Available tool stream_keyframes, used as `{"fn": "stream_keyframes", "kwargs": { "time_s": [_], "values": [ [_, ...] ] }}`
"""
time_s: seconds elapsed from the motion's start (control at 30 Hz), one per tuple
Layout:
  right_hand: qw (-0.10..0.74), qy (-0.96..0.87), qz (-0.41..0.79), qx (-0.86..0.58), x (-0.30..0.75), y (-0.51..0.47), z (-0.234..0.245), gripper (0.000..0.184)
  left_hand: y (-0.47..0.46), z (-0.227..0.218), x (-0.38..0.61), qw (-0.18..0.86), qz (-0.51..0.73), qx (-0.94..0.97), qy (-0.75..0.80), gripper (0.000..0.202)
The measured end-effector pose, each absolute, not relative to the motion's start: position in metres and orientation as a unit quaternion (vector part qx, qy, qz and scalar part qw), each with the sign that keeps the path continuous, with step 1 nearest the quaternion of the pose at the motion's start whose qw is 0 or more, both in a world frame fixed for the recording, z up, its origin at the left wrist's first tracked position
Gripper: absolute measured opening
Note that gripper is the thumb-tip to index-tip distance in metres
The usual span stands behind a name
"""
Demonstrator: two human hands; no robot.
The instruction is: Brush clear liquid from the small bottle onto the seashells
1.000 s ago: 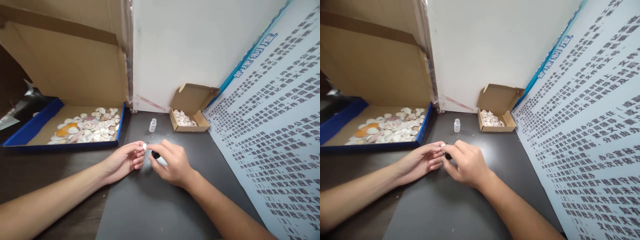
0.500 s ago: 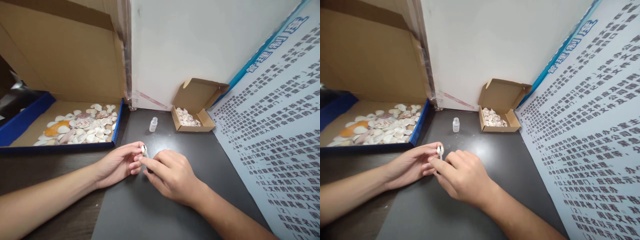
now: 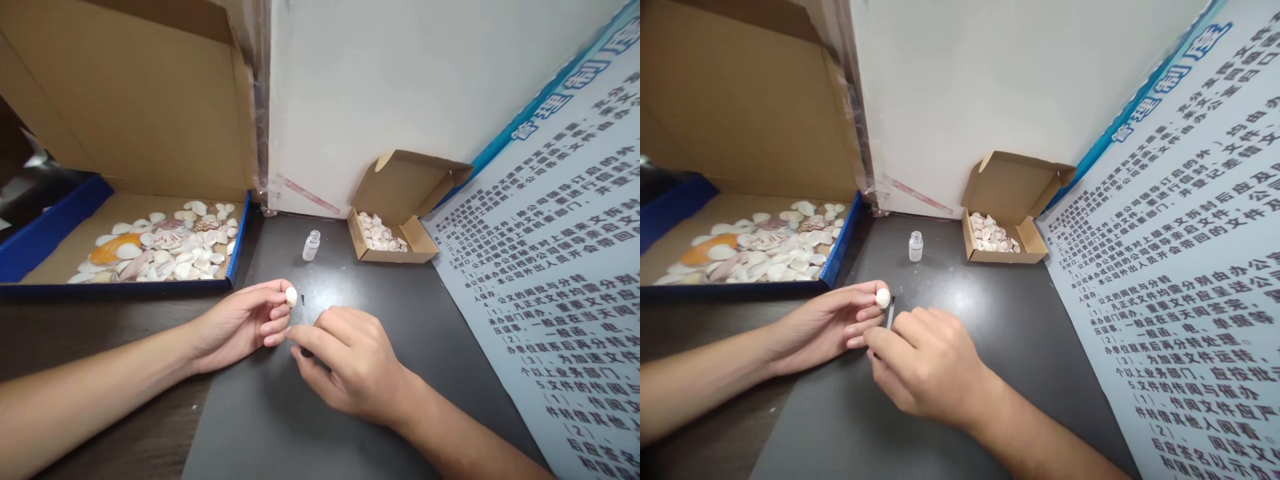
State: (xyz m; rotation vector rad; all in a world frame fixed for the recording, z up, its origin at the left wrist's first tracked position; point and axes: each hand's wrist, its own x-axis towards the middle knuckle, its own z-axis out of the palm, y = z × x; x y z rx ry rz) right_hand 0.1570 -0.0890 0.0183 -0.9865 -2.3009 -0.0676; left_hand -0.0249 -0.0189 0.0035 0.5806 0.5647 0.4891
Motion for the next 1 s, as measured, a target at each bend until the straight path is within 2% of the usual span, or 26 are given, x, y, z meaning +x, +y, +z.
{"fn": "stream_keyframes", "kwargs": {
  "time_s": [0.33,0.57,0.7,0.87,1.0],
  "values": [
    [0.297,-0.878,-0.029,-0.373,0.1549,-0.0905,0.0155,0.022,-0.0196,0.0039,-0.0257,0.893,0.236,0.276,0.265,0.012],
    [0.251,-0.883,-0.027,-0.396,0.1570,-0.0895,0.0142,0.025,-0.0198,0.0044,-0.0256,0.889,0.232,0.288,0.270,0.015],
    [0.258,-0.891,0.002,-0.375,0.1560,-0.0913,0.0147,0.027,-0.0197,0.0049,-0.0257,0.890,0.232,0.280,0.274,0.015],
    [0.207,-0.883,0.086,-0.411,0.1569,-0.0917,0.0158,0.023,-0.0194,0.0036,-0.0264,0.891,0.229,0.282,0.271,0.013],
    [0.227,-0.878,0.099,-0.409,0.1561,-0.0927,0.0174,0.021,-0.0196,0.0036,-0.0263,0.891,0.230,0.279,0.275,0.012]
  ]
}}
